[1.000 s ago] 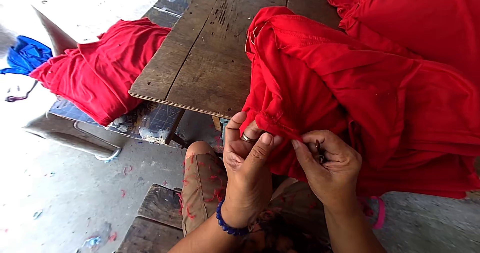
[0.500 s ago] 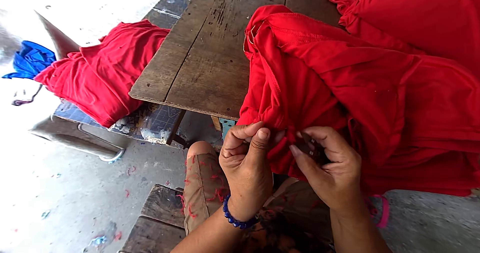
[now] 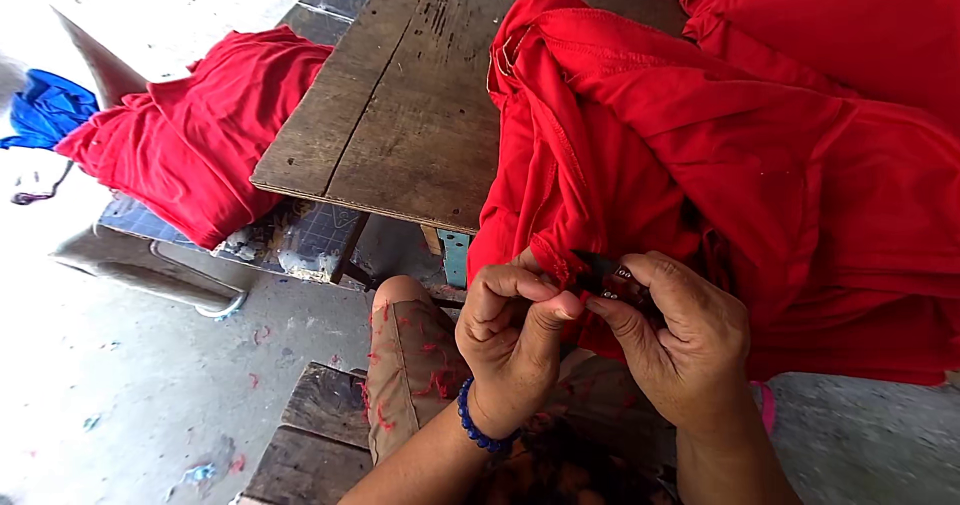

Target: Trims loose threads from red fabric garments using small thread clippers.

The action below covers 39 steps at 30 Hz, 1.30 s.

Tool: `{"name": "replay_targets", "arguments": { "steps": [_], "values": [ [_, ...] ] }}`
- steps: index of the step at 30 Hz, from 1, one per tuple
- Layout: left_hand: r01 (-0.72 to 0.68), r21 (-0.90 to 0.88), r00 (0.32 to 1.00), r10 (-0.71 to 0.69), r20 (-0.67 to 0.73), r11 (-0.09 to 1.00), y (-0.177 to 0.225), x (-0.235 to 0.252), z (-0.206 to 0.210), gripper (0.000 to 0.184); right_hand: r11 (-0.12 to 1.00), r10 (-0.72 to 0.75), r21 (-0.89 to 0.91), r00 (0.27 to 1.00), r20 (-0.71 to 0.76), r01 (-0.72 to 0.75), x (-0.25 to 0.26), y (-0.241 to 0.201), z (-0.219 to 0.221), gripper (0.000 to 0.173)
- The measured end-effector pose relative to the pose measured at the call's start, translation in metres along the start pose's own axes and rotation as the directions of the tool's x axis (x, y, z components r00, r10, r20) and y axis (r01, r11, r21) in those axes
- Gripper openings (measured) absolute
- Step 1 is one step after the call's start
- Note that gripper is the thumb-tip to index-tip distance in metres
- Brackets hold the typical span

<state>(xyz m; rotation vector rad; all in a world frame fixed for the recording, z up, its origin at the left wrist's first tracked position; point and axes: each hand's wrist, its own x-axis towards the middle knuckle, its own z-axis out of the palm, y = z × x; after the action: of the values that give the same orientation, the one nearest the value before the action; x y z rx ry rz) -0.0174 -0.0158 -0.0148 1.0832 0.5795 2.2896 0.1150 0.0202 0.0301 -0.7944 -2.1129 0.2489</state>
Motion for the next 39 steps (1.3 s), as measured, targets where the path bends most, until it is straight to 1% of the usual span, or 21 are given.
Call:
{"name": "replay_targets", "arguments": {
  "steps": [3, 7, 10, 13, 17, 23, 28, 33, 36, 37, 39],
  "values": [
    [-0.059, 0.043, 0.996, 0.056, 0.062, 0.997, -0.002, -0.001, 0.001, 0.008, 1.0, 0.004, 0.02, 1.0, -0.013, -0.004, 0.0, -0.002, 0.001, 0.031],
    [-0.099, 0.103, 0.992, 0.091, 0.084, 0.99, -0.005, -0.002, 0.001, 0.007, 0.998, 0.02, 0.052, 1.0, -0.008, -0.019, -0.002, -0.002, 0.001, 0.029],
    [-0.093, 0.114, 0.993, 0.084, 0.082, 0.989, -0.007, -0.003, 0.001, 0.006, 0.998, 0.034, 0.061, 0.999, 0.006, -0.034, -0.003, -0.001, 0.0, 0.028],
    [-0.074, 0.113, 0.995, 0.066, 0.07, 0.991, -0.008, -0.003, 0.003, 0.006, 0.999, 0.048, 0.023, 0.999, 0.015, -0.048, -0.003, -0.002, -0.001, 0.03],
    [-0.075, 0.124, 0.995, 0.065, 0.08, 0.989, -0.008, -0.003, 0.004, 0.004, 0.999, 0.039, -0.036, 0.999, -0.016, -0.039, -0.005, -0.004, 0.001, 0.031],
    [-0.047, 0.117, 0.997, 0.039, 0.067, 0.992, -0.007, -0.004, 0.005, 0.003, 0.999, 0.042, -0.024, 0.998, -0.04, -0.043, -0.009, -0.002, 0.002, 0.03],
    [-0.057, 0.156, 0.993, 0.04, 0.109, 0.986, -0.007, -0.007, 0.003, 0.003, 0.998, 0.06, -0.003, 0.997, -0.043, -0.06, -0.01, -0.003, 0.002, 0.029],
    [-0.073, 0.188, 0.989, 0.046, 0.144, 0.98, -0.007, -0.01, 0.002, 0.003, 0.997, 0.004, -0.079, 0.998, -0.062, -0.009, -0.009, -0.003, 0.003, 0.03],
    [-0.049, 0.149, 0.99, 0.029, 0.136, 0.988, -0.006, -0.011, 0.001, 0.003, 0.993, -0.022, -0.119, 0.997, -0.077, 0.013, -0.01, -0.002, 0.004, 0.033],
    [-0.016, 0.107, 0.993, 0.003, 0.117, 0.994, -0.006, -0.011, 0.001, 0.005, 0.997, -0.007, -0.079, 0.997, -0.082, 0.0, -0.011, 0.0, 0.004, 0.032],
    [0.065, -0.072, 0.995, -0.059, 0.083, 0.995, -0.003, -0.01, 0.002, 0.014, 0.993, 0.065, 0.104, 0.995, -0.078, -0.057, -0.013, 0.006, 0.002, 0.027]
  ]
}}
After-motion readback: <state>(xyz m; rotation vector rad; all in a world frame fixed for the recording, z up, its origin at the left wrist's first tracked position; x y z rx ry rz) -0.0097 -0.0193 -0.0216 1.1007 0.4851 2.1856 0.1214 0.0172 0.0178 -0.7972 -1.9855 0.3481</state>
